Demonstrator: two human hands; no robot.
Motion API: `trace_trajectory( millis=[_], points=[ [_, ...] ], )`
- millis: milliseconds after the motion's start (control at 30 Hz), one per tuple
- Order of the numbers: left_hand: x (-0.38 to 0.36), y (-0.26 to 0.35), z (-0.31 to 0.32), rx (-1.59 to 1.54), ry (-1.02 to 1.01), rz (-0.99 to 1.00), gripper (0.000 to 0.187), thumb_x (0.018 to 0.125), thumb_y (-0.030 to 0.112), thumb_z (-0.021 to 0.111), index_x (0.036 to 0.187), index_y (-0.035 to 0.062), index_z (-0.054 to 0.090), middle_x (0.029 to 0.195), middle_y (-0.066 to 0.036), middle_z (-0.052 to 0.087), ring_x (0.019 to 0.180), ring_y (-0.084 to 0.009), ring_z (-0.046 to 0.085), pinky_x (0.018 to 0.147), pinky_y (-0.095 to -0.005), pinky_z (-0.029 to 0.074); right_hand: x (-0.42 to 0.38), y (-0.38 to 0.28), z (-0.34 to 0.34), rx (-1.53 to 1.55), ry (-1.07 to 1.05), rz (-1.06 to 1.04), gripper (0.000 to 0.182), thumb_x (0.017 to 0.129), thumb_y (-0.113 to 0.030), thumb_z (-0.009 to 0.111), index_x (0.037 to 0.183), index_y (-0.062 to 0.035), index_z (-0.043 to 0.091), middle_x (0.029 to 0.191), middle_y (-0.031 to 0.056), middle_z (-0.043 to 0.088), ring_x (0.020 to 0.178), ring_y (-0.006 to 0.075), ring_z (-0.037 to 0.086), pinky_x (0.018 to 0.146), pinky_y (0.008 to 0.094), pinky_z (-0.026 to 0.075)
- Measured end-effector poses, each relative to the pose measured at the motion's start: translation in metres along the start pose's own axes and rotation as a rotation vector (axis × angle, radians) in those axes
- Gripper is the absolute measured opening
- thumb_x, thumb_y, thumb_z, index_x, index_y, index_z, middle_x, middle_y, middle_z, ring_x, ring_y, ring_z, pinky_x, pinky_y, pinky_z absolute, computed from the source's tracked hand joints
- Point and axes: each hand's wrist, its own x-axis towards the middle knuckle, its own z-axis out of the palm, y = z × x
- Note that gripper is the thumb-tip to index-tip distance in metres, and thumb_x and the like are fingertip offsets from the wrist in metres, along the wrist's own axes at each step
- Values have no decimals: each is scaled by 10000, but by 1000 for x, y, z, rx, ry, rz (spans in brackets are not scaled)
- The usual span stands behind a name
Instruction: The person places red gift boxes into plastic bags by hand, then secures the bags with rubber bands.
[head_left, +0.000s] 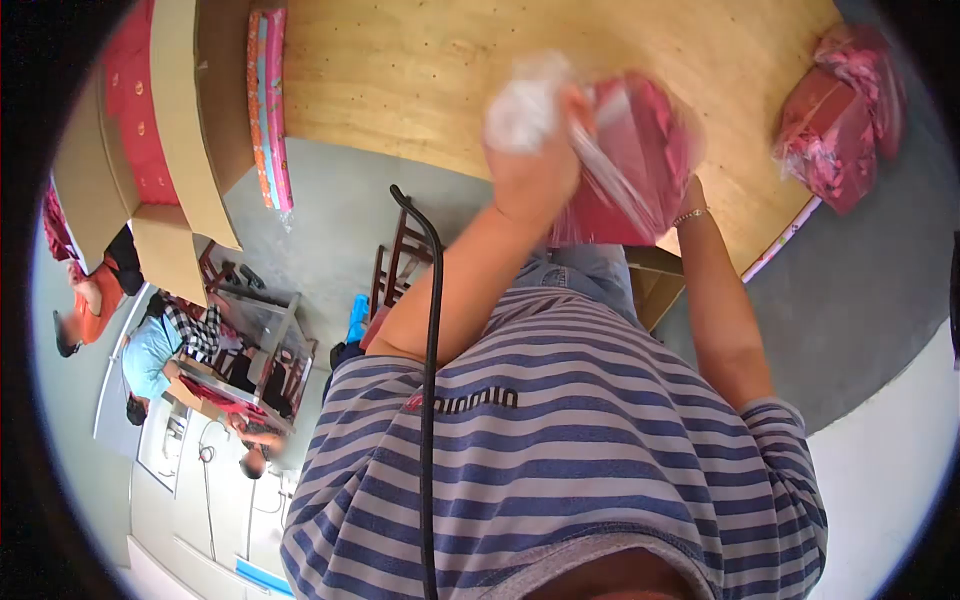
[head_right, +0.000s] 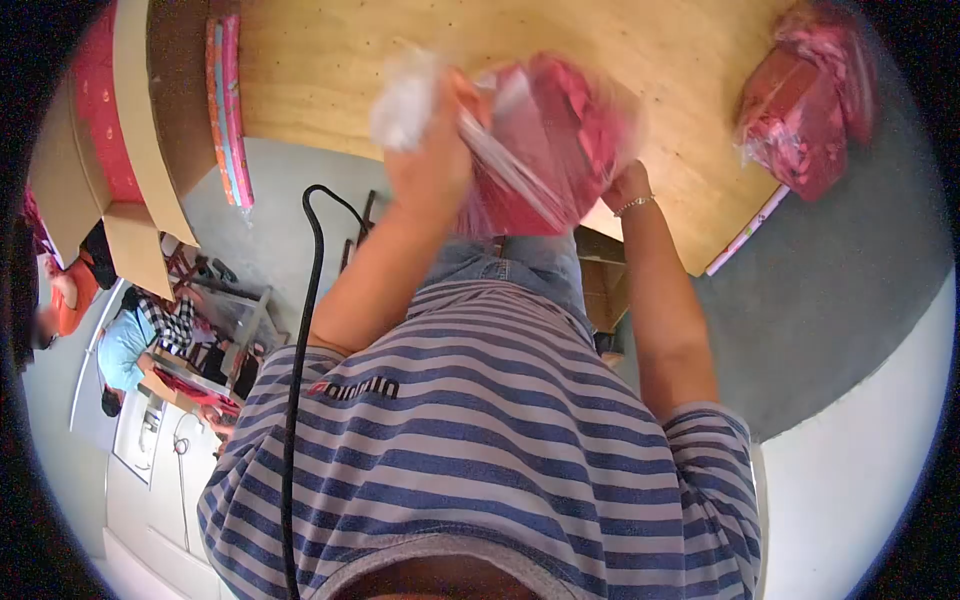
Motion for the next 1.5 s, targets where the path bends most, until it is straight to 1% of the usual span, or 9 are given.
trace_trajectory(
  millis=[67,200,233,433,533,1133,1233,1400,1500],
  points=[
    [-18,-12,13,232,-176,449,164,919,124,498,922,44,641,778,-71,629,618,-156,535,583,-252,429,17,-1,-18,-53,187,-40,349,945,-262,470,1169,-8,552,1111,135,626,1010,220,615,853,361,501],
    [-21,-91,1,-295,-270,-112,207,887,129,507,938,19,675,942,-127,680,800,-222,641,687,-280,499,-25,-32,1,-340,339,-419,253,922,-166,546,1134,-33,584,1030,87,662,938,198,641,768,277,489],
    [-10,-49,7,397,-340,397,209,873,84,485,945,17,670,997,-124,673,871,-236,651,741,-299,510,-41,-39,8,-500,284,-572,294,905,-116,572,1188,-41,549,1127,87,632,995,203,623,800,279,488],
    [23,-44,22,259,-289,500,206,779,12,555,971,9,630,951,-118,665,854,-229,643,753,-308,505,-140,-49,132,-1421,-360,-1262,1126,581,-222,848,1433,15,151,1451,243,265,1339,377,300,1086,479,275],
    [37,-38,28,324,-271,572,242,748,-5,579,989,4,605,938,-107,661,849,-206,642,759,-302,506,-98,-44,148,-1560,-356,-1522,1142,581,-279,841,1417,45,133,1445,295,218,1330,450,263,1100,530,216],
    [75,-103,35,227,-324,264,359,716,-56,577,1072,-17,566,995,-95,649,933,-159,612,819,-284,493,16,-62,143,-1637,-297,-1727,824,622,-495,718,1301,-111,453,1353,173,433,1265,344,405,1080,598,99],
    [71,-92,46,169,-220,345,281,677,14,678,953,25,628,898,-110,664,827,-232,652,761,-316,518,17,-57,131,-1563,-322,-1520,664,605,-397,759,1198,-186,548,1295,125,494,1252,338,425,1062,556,207],
    [55,-75,44,161,-294,388,249,690,35,682,933,37,625,856,-102,640,785,-257,635,731,-331,516,-20,-67,146,-1422,-362,-1681,627,608,-422,749,1169,-195,584,1345,110,472,1295,328,402,1085,525,173],
    [55,-52,44,395,-393,797,293,651,138,711,913,50,616,865,-98,614,774,-289,607,694,-354,500,-30,-62,141,-1340,-337,-1562,629,664,-437,710,1217,-177,562,1424,131,405,1332,265,371,1101,499,133]
  ],
)
